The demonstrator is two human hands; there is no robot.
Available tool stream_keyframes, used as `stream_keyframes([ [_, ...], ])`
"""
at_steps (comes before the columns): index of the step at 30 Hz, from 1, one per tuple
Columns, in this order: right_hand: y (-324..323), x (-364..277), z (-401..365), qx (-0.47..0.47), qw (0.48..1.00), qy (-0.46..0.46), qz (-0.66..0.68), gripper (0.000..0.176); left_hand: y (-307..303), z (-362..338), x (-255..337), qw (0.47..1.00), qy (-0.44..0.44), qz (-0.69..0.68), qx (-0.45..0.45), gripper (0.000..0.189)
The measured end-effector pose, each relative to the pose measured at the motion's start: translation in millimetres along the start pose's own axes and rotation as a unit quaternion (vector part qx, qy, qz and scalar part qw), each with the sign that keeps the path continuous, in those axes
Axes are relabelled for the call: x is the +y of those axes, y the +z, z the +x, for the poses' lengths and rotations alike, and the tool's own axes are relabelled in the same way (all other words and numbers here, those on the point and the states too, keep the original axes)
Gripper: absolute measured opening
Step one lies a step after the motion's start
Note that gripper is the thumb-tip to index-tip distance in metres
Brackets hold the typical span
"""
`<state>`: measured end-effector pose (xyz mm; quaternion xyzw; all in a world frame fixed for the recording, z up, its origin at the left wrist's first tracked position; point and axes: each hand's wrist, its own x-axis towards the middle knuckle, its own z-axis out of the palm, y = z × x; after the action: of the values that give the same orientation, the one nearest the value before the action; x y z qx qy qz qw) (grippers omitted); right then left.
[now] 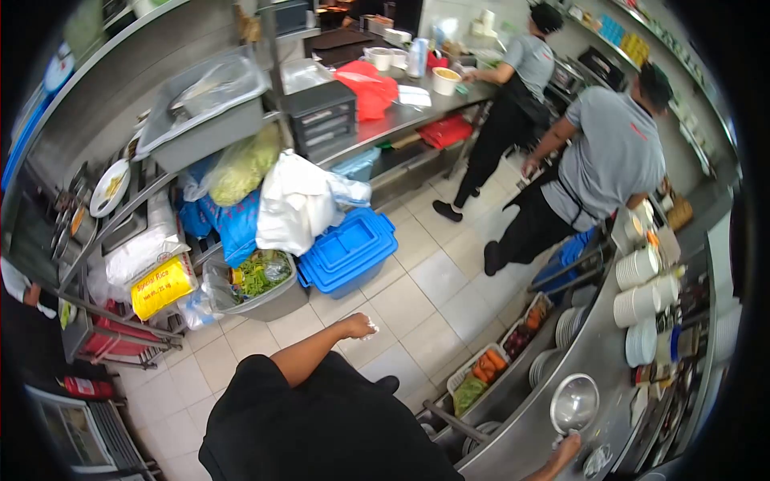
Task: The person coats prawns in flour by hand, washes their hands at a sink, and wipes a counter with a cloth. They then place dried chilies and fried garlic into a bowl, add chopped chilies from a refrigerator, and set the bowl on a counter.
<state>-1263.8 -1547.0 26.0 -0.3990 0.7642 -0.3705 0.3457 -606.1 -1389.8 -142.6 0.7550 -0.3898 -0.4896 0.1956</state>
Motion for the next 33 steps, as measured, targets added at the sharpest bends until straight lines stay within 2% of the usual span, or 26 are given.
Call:
stream_keyframes([
  [2, 77.9, -29.1, -32.3, -0.066, 0.989, -0.135, 0.001, 0.027, -16.1, -16.2, -17.7, 1.000, -0.008, -0.009, 0.014, 0.037],
  [4, 179.0, -122.6, -153.9, -0.173, 0.977, -0.118, 0.036, 0.028, -37.1, -38.0, -63.3, 0.998, -0.020, -0.034, 0.058, 0.037],
  [6, 273.5, -160.4, -209.9, -0.358, 0.903, -0.223, 0.084, 0.023, -52.9, -57.2, -98.7, 0.995, -0.015, -0.074, 0.070, 0.036],
  [7, 325.0, -176.0, -243.6, -0.389, 0.878, -0.218, 0.174, 0.021, -57.4, -68.4, -121.4, 0.991, -0.009, -0.073, 0.109, 0.035],
  [8, 360.8, -201.7, -278.7, -0.439, 0.857, -0.214, 0.164, 0.023, -65.5, -80.0, -146.1, 0.987, -0.003, -0.069, 0.147, 0.034],
  [9, 396.5, -228.3, -314.6, -0.487, 0.834, -0.209, 0.152, 0.025, -78.7, -108.7, -159.8, 0.977, -0.018, -0.153, 0.149, 0.032],
  [12, 480.5, -311.3, -420.3, -0.564, 0.753, -0.278, 0.193, 0.025, -84.2, -169.4, -250.9, 0.947, -0.019, -0.180, 0.264, 0.029],
  [13, 500.7, -336.9, -444.7, -0.581, 0.741, -0.279, 0.189, 0.023, -85.5, -194.3, -281.1, 0.932, -0.076, -0.221, 0.278, 0.031],
  [14, 521.1, -362.4, -469.1, -0.598, 0.728, -0.280, 0.186, 0.021, -78.5, -217.1, -319.2, 0.925, -0.094, -0.167, 0.329, 0.033],
  [15, 541.2, -388.1, -485.3, -0.607, 0.724, -0.278, 0.171, 0.018, -80.1, -257.2, -330.5, 0.905, -0.117, -0.192, 0.361, 0.034],
  [16, 557.6, -412.8, -515.2, -0.597, 0.722, -0.274, 0.216, 0.016, -56.2, -263.9, -398.1, 0.889, -0.179, -0.161, 0.390, 0.028],
  [17, 573.1, -437.9, -536.0, -0.599, 0.721, -0.261, 0.229, 0.017, -61.7, -305.9, -391.7, 0.864, -0.226, -0.211, 0.397, 0.026],
  [18, 591.3, -462.9, -558.0, -0.591, 0.708, -0.257, 0.288, 0.019, -68.5, -361.6, -370.2, 0.833, -0.276, -0.262, 0.402, 0.024],
  [19, 604.9, -476.8, -578.4, -0.585, 0.693, -0.248, 0.341, 0.021, -55.2, -388.8, -385.5, 0.786, -0.273, -0.341, 0.437, 0.021],
  [20, 587.8, -480.5, -595.9, -0.564, 0.719, -0.296, 0.277, 0.022, -33.2, -417.3, -399.6, 0.727, -0.270, -0.421, 0.471, 0.019],
  [21, 616.0, -482.5, -593.5, -0.562, 0.701, -0.324, 0.294, 0.023, -16.2, -444.3, -402.0, 0.704, -0.283, -0.435, 0.485, 0.019],
  [22, 627.2, -479.1, -609.1, -0.565, 0.696, -0.329, 0.297, 0.021, -0.8, -470.9, -403.6, 0.644, -0.296, -0.495, 0.502, 0.021],
  [23, 624.9, -461.1, -631.0, -0.585, 0.687, -0.314, 0.296, 0.021, 15.3, -491.3, -405.9, 0.576, -0.303, -0.554, 0.520, 0.025],
  [25, 622.4, -410.2, -685.9, -0.667, 0.646, -0.258, 0.267, 0.024, 88.8, -498.2, -461.9, 0.449, -0.266, -0.603, 0.603, 0.034],
  [26, 620.2, -379.2, -716.7, -0.724, 0.610, -0.216, 0.241, 0.028, 101.3, -516.4, -452.4, 0.366, -0.216, -0.649, 0.631, 0.034],
  [28, 617.9, -315.2, -779.2, -0.893, 0.423, -0.080, 0.132, 0.024, 80.0, -559.6, -425.0, 0.204, -0.027, -0.709, 0.675, 0.036],
  [29, 607.6, -281.8, -821.5, -0.879, 0.471, -0.018, 0.070, 0.021, 69.7, -582.0, -419.9, 0.143, 0.061, -0.708, 0.689, 0.037],
  [30, 616.5, -244.2, -851.0, -0.912, 0.408, 0.021, 0.030, 0.019, 59.3, -606.1, -420.5, 0.097, 0.140, -0.698, 0.696, 0.040],
  [31, 611.6, -211.9, -881.9, -0.912, 0.408, 0.008, -0.043, 0.017, 47.6, -630.3, -425.3, 0.058, 0.202, -0.681, 0.701, 0.043],
  [32, 606.9, -182.7, -908.7, -0.907, 0.408, -0.012, -0.106, 0.016, 56.1, -646.6, -452.1, 0.061, 0.306, -0.650, 0.693, 0.048],
  [33, 609.7, -150.8, -936.7, -0.909, 0.381, 0.013, -0.171, 0.014, 53.1, -671.4, -464.7, 0.061, 0.315, -0.644, 0.694, 0.048],
])
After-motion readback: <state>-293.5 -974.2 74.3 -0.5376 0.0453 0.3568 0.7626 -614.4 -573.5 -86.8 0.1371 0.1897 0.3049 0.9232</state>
